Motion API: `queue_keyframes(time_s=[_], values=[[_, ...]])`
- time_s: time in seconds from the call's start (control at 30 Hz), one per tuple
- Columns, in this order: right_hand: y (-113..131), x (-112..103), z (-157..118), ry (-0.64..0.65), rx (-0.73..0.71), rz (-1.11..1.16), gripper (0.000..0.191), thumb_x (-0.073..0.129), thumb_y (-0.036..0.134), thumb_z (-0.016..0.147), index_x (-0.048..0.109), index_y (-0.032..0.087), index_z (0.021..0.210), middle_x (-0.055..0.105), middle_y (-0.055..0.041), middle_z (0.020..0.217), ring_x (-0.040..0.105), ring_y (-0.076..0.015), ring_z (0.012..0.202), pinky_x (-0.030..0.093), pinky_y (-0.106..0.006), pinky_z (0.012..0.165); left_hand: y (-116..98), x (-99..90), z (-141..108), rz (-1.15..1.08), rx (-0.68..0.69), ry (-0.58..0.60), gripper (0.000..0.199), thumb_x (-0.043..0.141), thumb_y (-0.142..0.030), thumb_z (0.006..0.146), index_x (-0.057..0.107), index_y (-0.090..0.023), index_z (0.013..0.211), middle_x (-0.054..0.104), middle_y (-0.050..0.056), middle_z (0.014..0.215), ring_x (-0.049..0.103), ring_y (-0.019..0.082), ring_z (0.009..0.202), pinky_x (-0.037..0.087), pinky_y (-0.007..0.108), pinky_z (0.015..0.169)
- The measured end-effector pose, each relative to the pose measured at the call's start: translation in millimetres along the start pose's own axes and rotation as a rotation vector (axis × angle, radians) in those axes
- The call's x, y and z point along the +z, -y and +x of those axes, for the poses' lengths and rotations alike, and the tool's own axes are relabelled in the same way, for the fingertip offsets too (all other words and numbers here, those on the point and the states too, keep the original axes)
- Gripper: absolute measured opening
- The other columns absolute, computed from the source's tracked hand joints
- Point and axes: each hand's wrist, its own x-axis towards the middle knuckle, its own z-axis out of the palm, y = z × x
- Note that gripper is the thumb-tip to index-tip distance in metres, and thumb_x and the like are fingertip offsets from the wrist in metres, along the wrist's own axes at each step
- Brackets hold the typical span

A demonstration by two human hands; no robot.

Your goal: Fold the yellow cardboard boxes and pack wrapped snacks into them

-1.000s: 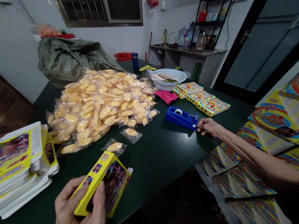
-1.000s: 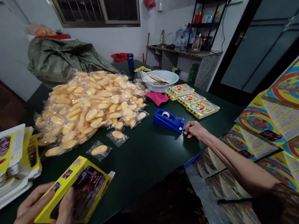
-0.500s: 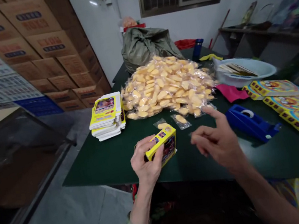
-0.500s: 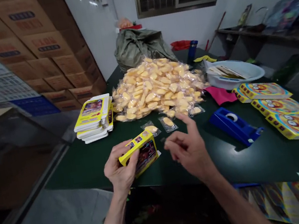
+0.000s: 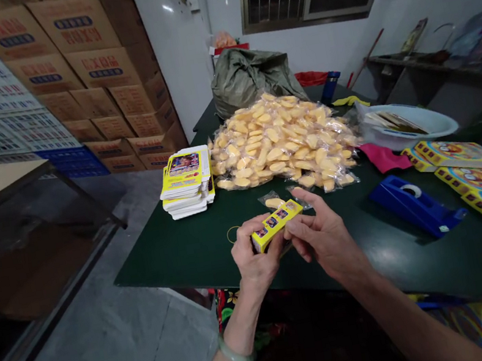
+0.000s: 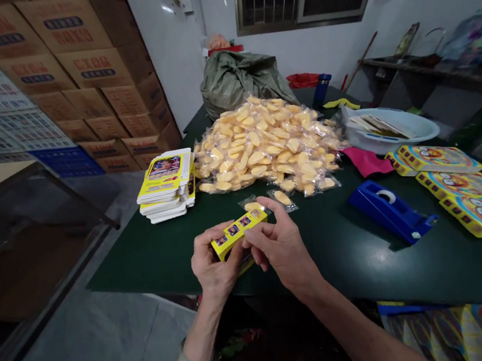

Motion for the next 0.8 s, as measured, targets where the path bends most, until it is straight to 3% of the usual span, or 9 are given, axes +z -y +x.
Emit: queue_keyframes(time_s=[0.27,0.4,0.5,0.67,0.8], values=[[1,4,2,-0.084,0.136,-0.079,0.066,0.075,0.04,0.063,0.039,0.017,0.114,0.057,0.0088,0.051,0.037,-0.0056,0.031,0.028,-0.015,0.028,0,-3.6,2,0.039,0.109,0.016,0.032,0.074,-0.02,0.072,0.05,-0.02,0.093,0.071,0.005,0.092,0.07,0.015,0.081,0.056,0.022,0.065],[10,4,10,-0.05,0.287,-0.195,0.047,0.074,0.045,0.062,0.047,0.018,0.089,0.05,0.0101,0.045,0.034,-0.0044,0.03,0.027,-0.016,0.027,-1,-3.4,2,0.016,0.15,0.036,0.031,0.074,-0.019,0.073,0.05,-0.021,0.093,0.071,0.005,0.094,0.07,0.014,0.082,0.056,0.022,0.068],[14,3,17,0.016,0.33,-0.278,0.044,0.074,0.048,0.062,0.047,0.018,0.079,0.047,0.0096,0.042,0.032,-0.0037,0.029,0.025,-0.016,0.026,3,-2.9,3,0.0,0.117,0.035,0.029,0.072,-0.018,0.073,0.051,-0.021,0.092,0.071,0.005,0.094,0.07,0.015,0.083,0.056,0.024,0.07],[-9,1,20,0.133,0.156,-0.134,0.05,0.074,0.041,0.064,0.042,0.02,0.096,0.057,0.0097,0.053,0.037,-0.0037,0.033,0.029,-0.014,0.031,16,-9.8,7,-0.081,-0.063,0.087,0.025,0.066,-0.023,0.078,0.051,-0.02,0.098,0.068,0.008,0.102,0.067,0.018,0.096,0.056,0.031,0.081],[-33,-2,16,0.12,0.203,-0.041,0.051,0.071,0.045,0.067,0.041,0.021,0.1,0.054,0.0105,0.052,0.038,-0.0046,0.033,0.029,-0.015,0.032,20,-17.7,9,-0.147,-0.051,0.185,0.025,0.064,-0.022,0.08,0.051,-0.02,0.101,0.067,0.011,0.108,0.065,0.021,0.103,0.055,0.035,0.087]])
